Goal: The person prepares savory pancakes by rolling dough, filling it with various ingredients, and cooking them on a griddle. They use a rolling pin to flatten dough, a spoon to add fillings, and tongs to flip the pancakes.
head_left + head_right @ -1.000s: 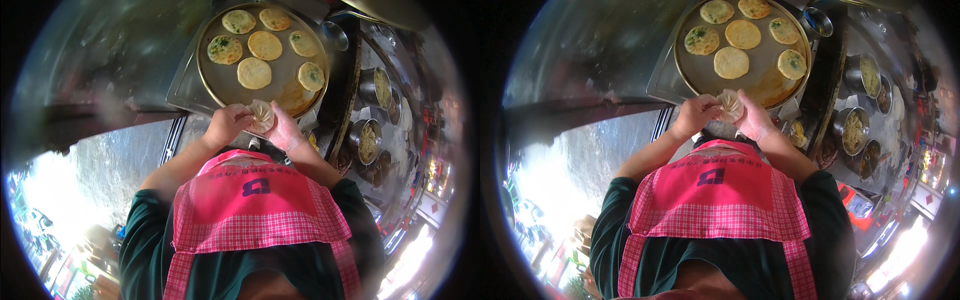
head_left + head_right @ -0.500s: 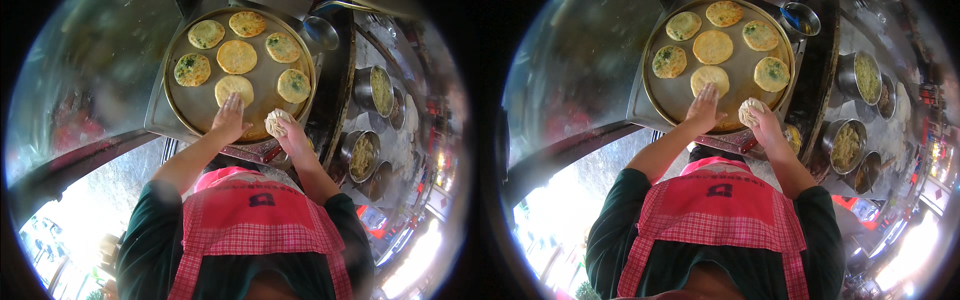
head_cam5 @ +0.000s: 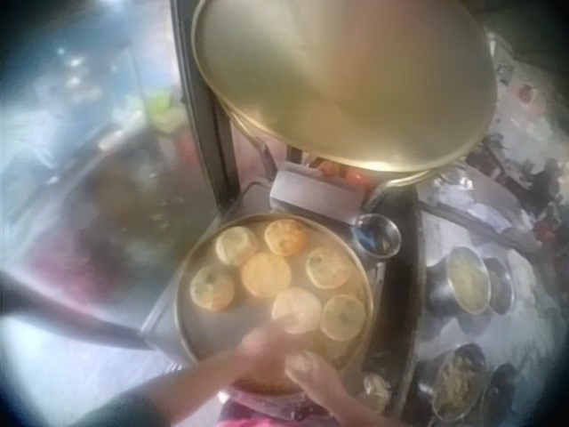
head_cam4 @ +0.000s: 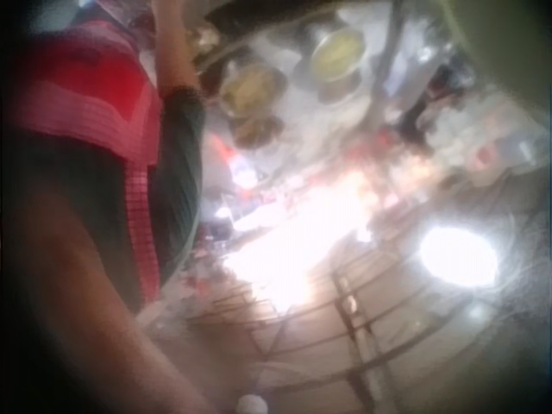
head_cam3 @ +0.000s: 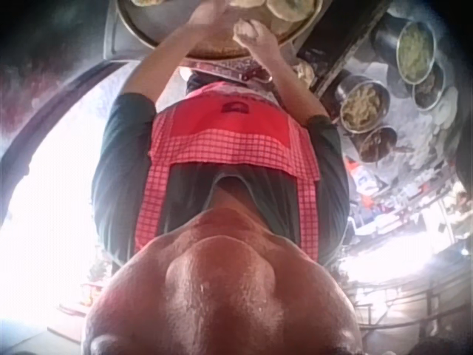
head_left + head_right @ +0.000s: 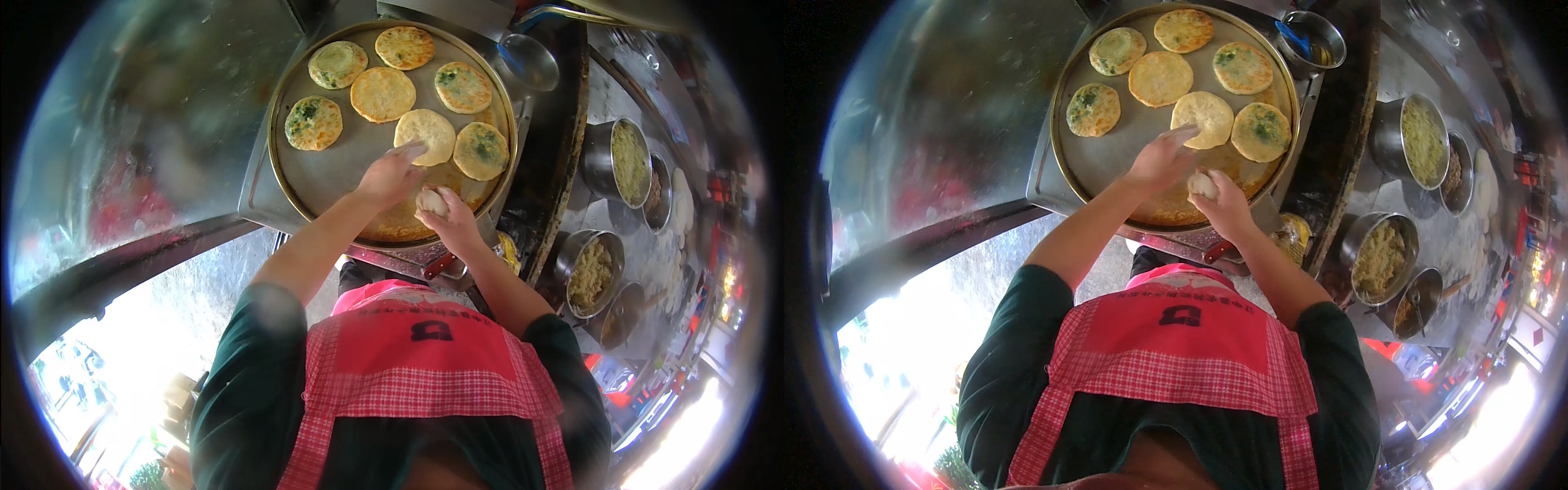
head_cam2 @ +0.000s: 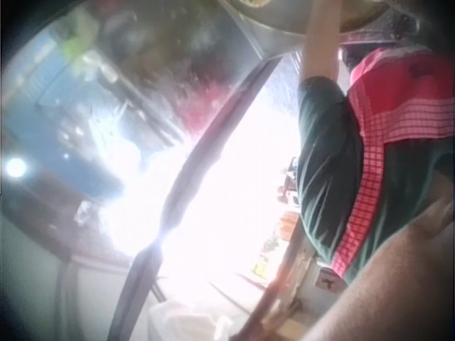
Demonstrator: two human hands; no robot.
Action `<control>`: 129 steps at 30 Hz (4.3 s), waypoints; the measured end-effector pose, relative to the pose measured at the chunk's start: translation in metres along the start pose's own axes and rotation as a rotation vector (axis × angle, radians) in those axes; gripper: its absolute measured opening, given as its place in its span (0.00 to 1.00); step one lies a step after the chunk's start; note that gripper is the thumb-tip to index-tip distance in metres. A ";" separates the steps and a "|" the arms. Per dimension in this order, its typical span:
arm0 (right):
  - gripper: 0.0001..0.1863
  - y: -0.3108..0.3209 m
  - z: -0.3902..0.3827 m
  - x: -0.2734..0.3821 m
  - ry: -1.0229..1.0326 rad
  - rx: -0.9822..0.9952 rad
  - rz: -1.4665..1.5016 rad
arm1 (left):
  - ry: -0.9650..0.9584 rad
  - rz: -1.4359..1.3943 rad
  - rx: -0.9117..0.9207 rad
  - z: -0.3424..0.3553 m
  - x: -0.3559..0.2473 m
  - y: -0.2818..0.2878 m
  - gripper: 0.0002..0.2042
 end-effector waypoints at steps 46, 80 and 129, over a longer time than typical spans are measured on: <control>0.30 0.027 -0.183 -0.008 0.303 -0.350 -0.208 | 0.088 0.659 0.254 -0.061 0.039 -0.018 0.37; 0.23 0.065 -0.235 -0.099 -0.007 -0.776 -0.234 | 0.055 0.660 0.226 -0.056 0.046 -0.005 0.38; 0.10 0.039 -0.108 0.082 -0.302 0.204 0.248 | -0.068 1.383 -0.711 -0.302 -0.136 0.461 0.16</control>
Point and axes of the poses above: each hand's wrist, its own z-axis towards the middle knuckle, its own y-axis out of the back of the hand, x = y × z, the point moved 1 cm from there along z, towards the middle knuckle, and after that the axes turned 3 degrees about -z, right-handed, at the moved point
